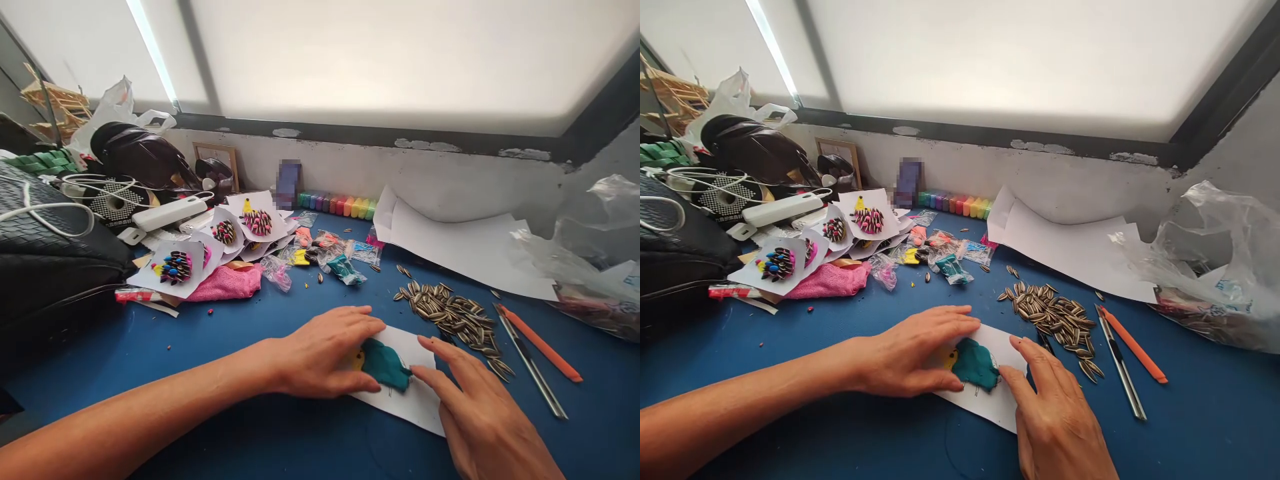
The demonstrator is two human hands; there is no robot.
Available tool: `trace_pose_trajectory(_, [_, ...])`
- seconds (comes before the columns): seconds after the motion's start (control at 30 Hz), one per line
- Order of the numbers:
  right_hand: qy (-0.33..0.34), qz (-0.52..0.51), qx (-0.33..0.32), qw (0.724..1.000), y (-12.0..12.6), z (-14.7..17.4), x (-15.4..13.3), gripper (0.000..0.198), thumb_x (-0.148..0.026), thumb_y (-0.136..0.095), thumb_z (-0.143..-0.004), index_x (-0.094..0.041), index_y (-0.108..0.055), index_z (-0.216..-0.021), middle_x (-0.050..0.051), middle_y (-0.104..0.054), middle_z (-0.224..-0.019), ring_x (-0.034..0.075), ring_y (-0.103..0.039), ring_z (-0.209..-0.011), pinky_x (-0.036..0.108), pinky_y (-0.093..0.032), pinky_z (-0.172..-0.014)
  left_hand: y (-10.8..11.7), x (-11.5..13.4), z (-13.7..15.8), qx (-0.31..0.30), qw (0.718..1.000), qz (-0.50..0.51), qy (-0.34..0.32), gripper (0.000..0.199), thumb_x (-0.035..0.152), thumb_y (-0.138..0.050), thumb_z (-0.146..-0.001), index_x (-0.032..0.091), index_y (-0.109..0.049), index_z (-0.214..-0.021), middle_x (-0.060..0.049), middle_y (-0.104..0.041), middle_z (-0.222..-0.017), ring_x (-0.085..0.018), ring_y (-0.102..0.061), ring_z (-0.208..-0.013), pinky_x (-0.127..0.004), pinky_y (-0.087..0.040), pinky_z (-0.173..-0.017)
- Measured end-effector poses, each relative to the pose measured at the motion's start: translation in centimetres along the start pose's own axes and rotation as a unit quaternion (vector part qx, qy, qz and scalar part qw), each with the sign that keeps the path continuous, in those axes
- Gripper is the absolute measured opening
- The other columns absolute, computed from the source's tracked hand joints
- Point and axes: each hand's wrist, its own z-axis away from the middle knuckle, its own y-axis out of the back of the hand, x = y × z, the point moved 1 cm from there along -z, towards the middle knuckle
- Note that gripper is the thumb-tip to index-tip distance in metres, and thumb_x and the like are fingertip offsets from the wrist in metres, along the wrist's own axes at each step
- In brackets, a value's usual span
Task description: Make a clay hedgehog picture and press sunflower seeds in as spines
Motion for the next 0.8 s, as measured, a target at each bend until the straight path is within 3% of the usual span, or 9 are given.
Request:
trace_pose_trajectory(0.13, [0.006,0.008,-0.017,1.0,0.5,0.2,0.1,0.026,-0.01,-0.046,-0.087,-0.019,-0.065,-0.102,0.013,-0.058,-0.13,0.024,-0.056,-0.119,0.036,-0.051,-0.089,-0.9,-0.2,0.3,-0.036,0.999,0.025,0.009,0.077,0.042,-0.074,-0.084,0.009,-0.04,-0.145,-0.018,-0.045,-0.15,-0.03,-0.031,-0.147,-0.047,-0.029,-0.12])
trace_pose_trajectory(0.3, [0.028,0.034,-0.056,0.997,0.4,0.7,-0.2,0.037,-0.013,-0.048,-0.087,-0.018,-0.064,-0.119,0.012,-0.057,-0.136,0.023,-0.056,-0.123,0.035,-0.05,-0.095,-1.2,-0.6,0.2,-0.03,0.999,0.022,-0.002,0.079,0.045,-0.072,-0.085,0.008,-0.039,-0.146,-0.016,-0.042,-0.152,-0.028,-0.03,-0.147,-0.043,-0.025,-0.123])
trace_pose_trajectory(0.53, [0.039,0.036,-0.053,0.997,-0.5,1.1,-0.7,0.041,-0.011,-0.047,-0.085,-0.014,-0.063,-0.123,0.015,-0.057,-0.137,0.027,-0.055,-0.124,0.038,-0.051,-0.094,-1.5,-0.9,0.3,-0.022,0.999,0.014,-0.022,0.076,0.047,-0.069,-0.087,0.007,-0.04,-0.145,-0.016,-0.042,-0.153,-0.026,-0.03,-0.148,-0.042,-0.023,-0.123])
trace_pose_trajectory(0.8, [0.006,0.032,-0.062,0.998,0.5,0.6,0.0,0.046,-0.011,-0.046,-0.088,-0.016,-0.06,-0.131,0.015,-0.053,-0.141,0.025,-0.053,-0.129,0.037,-0.053,-0.094,-1.3,-0.8,0.3,-0.027,0.999,0.01,-0.016,0.074,0.047,-0.069,-0.087,0.009,-0.042,-0.144,-0.016,-0.042,-0.153,-0.028,-0.03,-0.147,-0.044,-0.024,-0.123])
